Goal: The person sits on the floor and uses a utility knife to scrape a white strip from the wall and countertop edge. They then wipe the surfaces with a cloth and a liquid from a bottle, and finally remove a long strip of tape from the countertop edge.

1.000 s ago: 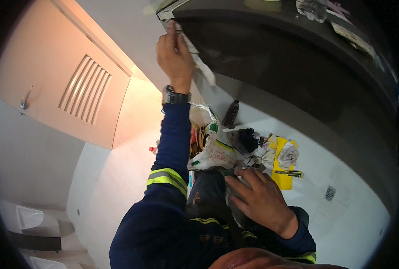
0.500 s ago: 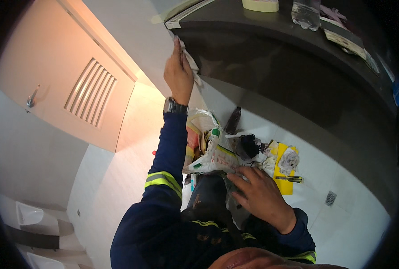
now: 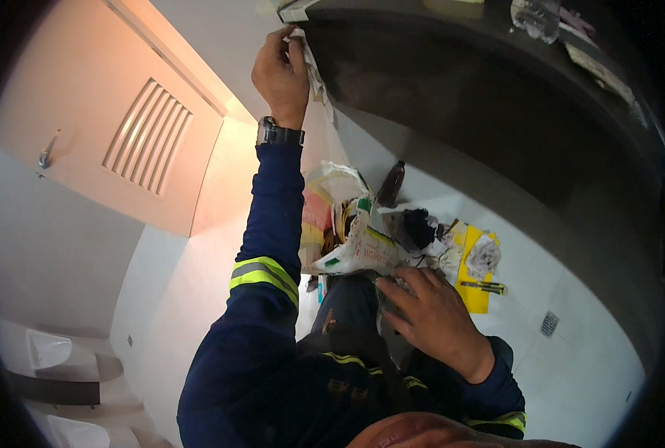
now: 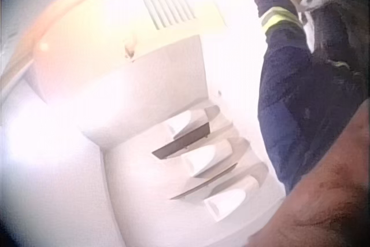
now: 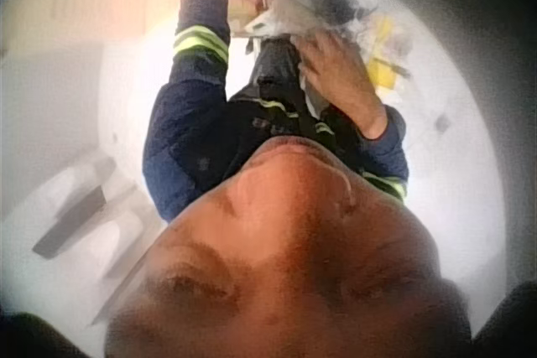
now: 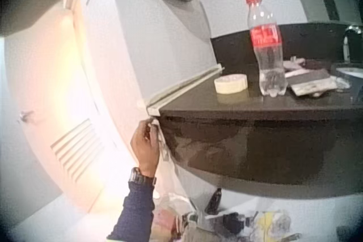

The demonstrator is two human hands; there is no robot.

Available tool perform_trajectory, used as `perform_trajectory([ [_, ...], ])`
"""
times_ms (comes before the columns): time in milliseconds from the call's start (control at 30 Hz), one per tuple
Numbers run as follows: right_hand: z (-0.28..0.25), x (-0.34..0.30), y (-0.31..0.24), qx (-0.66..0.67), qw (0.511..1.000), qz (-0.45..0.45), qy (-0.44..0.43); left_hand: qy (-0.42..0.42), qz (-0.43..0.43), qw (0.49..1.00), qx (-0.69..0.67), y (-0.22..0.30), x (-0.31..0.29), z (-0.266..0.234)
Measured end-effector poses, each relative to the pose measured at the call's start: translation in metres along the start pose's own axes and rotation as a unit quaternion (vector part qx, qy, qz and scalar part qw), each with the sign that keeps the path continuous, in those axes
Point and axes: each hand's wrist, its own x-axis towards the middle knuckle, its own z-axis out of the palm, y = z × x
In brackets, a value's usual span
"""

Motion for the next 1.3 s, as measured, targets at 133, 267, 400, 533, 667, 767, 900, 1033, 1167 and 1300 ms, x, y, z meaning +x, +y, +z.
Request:
perform_trajectory([
  [133, -0.005, 0.002, -0.005, 0.016, 1.000, 0.013, -0.017, -0.013, 0.016, 0.999, 0.037, -0.024, -0.049, 0.005],
  [267, -0.007, 0.001, -0.004, 0.022, 0.998, 0.021, -0.045, -0.066, -0.060, 0.996, 0.024, -0.035, -0.120, 0.006],
  [400, -0.005, -0.004, -0.005, 0.013, 0.999, 0.020, -0.041, -0.105, -0.097, 0.989, 0.028, -0.028, -0.127, 0.007],
  [533, -0.007, -0.002, -0.011, 0.022, 0.999, 0.002, -0.049, -0.318, -0.035, 0.940, 0.121, -0.061, -0.160, -0.007],
  [667, -0.009, -0.009, -0.009, 0.016, 0.999, 0.015, -0.032, -0.220, -0.139, 0.965, 0.002, -0.024, -0.147, -0.018],
  [767, -0.009, -0.011, -0.010, 0.009, 1.000, 0.014, -0.015, -0.115, -0.124, 0.984, -0.061, -0.016, -0.113, -0.020],
  [900, -0.009, -0.012, -0.010, 0.004, 1.000, 0.016, -0.006, -0.091, -0.087, 0.989, -0.077, -0.025, -0.094, -0.008],
  [1033, -0.008, -0.012, -0.008, 0.017, 1.000, 0.020, -0.009, -0.070, -0.115, 0.991, -0.016, -0.020, -0.094, 0.003],
  [1167, -0.008, -0.013, -0.009, 0.020, 0.999, 0.030, -0.015, -0.054, -0.188, 0.977, -0.088, -0.026, -0.104, 0.012],
  [1300, -0.010, -0.010, -0.005, 0.027, 0.999, 0.025, -0.019, -0.078, -0.186, 0.977, -0.064, -0.044, -0.108, 0.007],
])
